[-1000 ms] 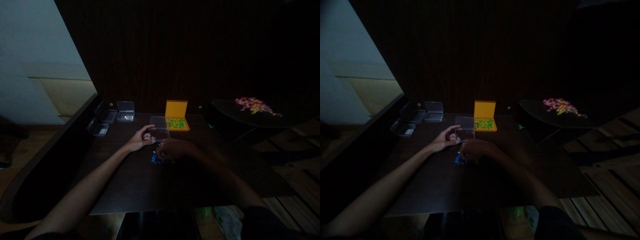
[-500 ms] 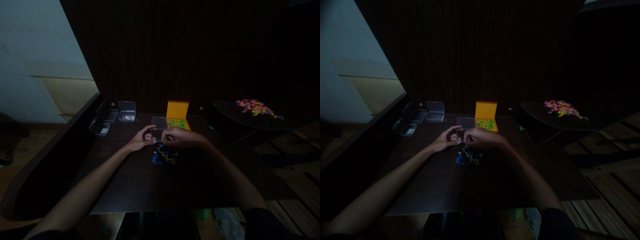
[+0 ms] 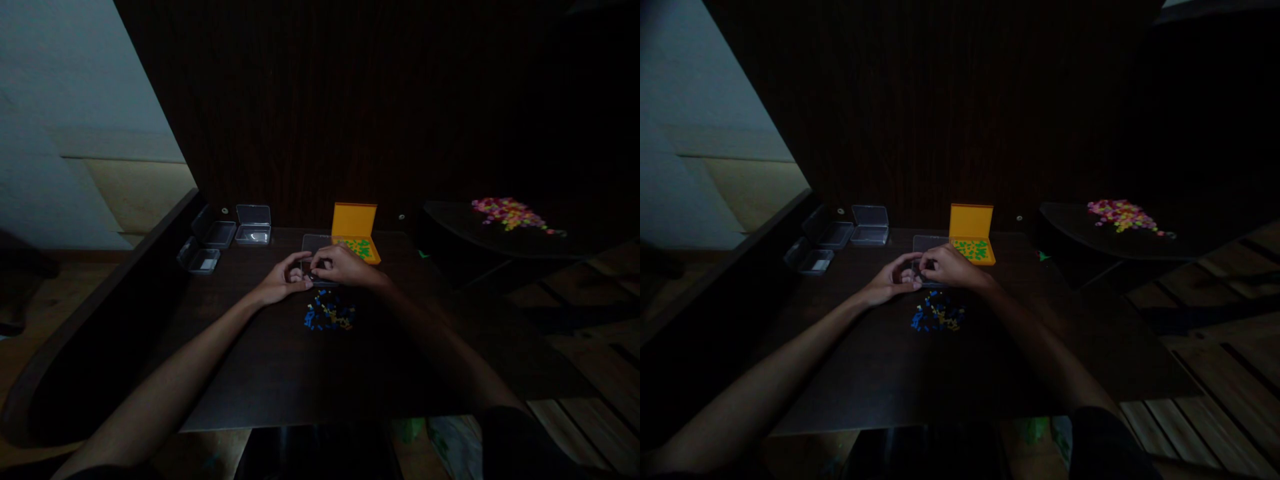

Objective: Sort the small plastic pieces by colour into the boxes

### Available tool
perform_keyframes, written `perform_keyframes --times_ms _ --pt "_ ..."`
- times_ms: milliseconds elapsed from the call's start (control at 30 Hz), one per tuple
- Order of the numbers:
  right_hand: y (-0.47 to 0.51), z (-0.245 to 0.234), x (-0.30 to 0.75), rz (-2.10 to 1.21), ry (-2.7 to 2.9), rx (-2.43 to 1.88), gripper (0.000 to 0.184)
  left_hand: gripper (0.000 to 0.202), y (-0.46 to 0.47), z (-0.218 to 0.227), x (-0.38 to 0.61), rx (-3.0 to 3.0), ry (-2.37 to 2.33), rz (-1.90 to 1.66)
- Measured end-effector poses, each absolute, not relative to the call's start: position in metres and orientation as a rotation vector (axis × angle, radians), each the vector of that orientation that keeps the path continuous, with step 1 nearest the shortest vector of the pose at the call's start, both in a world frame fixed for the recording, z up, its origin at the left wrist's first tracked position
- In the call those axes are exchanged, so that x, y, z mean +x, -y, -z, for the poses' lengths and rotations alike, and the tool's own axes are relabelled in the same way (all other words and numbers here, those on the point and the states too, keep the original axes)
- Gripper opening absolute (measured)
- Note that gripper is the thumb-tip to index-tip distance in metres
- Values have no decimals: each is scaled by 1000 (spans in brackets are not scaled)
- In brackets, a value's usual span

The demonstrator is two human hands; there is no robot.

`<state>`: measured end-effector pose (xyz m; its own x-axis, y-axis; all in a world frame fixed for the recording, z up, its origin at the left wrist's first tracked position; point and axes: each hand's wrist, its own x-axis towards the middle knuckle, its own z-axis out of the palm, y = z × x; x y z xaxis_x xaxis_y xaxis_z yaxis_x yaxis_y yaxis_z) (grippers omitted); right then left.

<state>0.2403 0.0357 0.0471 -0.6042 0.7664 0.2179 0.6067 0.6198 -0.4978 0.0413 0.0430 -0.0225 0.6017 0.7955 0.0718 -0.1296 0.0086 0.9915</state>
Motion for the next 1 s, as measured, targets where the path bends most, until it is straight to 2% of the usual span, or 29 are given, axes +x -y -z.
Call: perform_keyframes --times_ms 300,767,1000 --pt "-40 -41 240 -639 2444 -1060 13 77 -43 23 41 1388 -630 -776" --pt "-43 -37 235 -639 2482 -1080 14 76 -43 22 42 1399 -602 -790" --pt "-39 -55 240 -611 2493 -1175 27 77 -43 23 41 1417 -626 -775"
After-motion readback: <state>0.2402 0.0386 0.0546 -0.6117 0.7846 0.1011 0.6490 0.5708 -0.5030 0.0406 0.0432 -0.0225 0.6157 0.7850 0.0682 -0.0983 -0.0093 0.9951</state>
